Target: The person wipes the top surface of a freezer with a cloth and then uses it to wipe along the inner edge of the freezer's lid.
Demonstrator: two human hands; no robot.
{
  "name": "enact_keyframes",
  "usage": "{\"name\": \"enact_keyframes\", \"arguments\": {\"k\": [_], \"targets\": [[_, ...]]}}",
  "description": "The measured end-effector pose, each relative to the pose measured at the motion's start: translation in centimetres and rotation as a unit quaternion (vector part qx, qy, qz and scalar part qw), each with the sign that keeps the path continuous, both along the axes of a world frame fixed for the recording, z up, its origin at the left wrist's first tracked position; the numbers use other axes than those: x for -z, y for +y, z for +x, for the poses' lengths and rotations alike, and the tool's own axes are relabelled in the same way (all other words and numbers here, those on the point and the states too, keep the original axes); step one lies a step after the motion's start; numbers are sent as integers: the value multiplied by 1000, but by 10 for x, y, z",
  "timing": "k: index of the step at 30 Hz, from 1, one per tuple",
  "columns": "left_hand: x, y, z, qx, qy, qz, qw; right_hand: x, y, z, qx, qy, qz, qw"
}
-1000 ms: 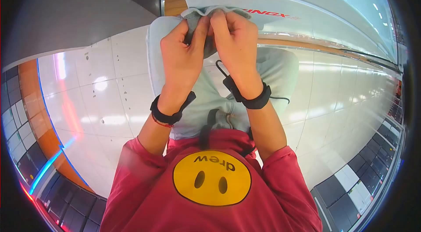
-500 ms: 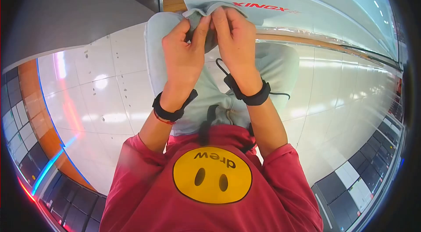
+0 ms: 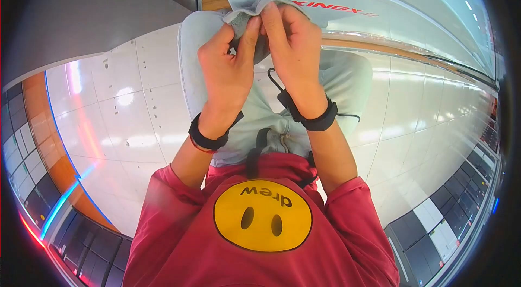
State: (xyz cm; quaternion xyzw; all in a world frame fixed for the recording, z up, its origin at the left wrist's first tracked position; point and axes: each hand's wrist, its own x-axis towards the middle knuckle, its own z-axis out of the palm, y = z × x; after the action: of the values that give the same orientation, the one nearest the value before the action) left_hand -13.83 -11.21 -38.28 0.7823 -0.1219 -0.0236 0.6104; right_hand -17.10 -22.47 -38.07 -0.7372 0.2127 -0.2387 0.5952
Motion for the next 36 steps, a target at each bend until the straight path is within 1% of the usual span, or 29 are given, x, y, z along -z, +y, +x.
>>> {"name": "enact_keyframes", "arguments": {"k": [2, 5, 8, 11, 12, 14, 20, 22, 26, 28, 31, 34, 36], "targets": [[3, 0, 1, -1, -10, 2, 1000, 2, 1, 1, 8, -9, -10, 1000], [7, 1, 1, -1, -17, 3, 1000, -3, 4, 3, 19, -28, 21, 999], [2, -2, 1, -3, -16, -8, 1000, -6, 5, 3, 28, -8, 21, 999], [1, -3, 1, -7, -26, -12, 1000, -5, 5, 2, 27, 16, 50, 998], [-1, -2, 1, -5, -27, -6, 1000, -6, 4, 3, 24, 4, 51, 998], [-1, -1, 0, -1, -21, -5, 1000, -7, 4, 3, 18, -18, 53, 998], [5, 2, 3, -2, -13, -10, 1000, -3, 6, 3, 27, 19, 58, 998], [6, 1, 4, -1, -24, -23, 999, -4, 7, 4, 30, 9, 71, 997], [-3, 1, 3, 0, -3, -15, 1000, -9, 6, 4, 15, 1, 61, 998], [-4, 2, 3, 2, 2, -7, 1000, -8, 9, 5, 27, -6, 67, 997], [4, 0, 4, 0, -23, -32, 999, -3, 8, 4, 31, 5, 80, 996], [6, 1, 5, 1, -35, -22, 999, -6, 6, 4, 21, 10, 83, 996], [3, 3, 4, 0, -6, -17, 1000, -11, 7, 4, 21, 12, 87, 996]]}}
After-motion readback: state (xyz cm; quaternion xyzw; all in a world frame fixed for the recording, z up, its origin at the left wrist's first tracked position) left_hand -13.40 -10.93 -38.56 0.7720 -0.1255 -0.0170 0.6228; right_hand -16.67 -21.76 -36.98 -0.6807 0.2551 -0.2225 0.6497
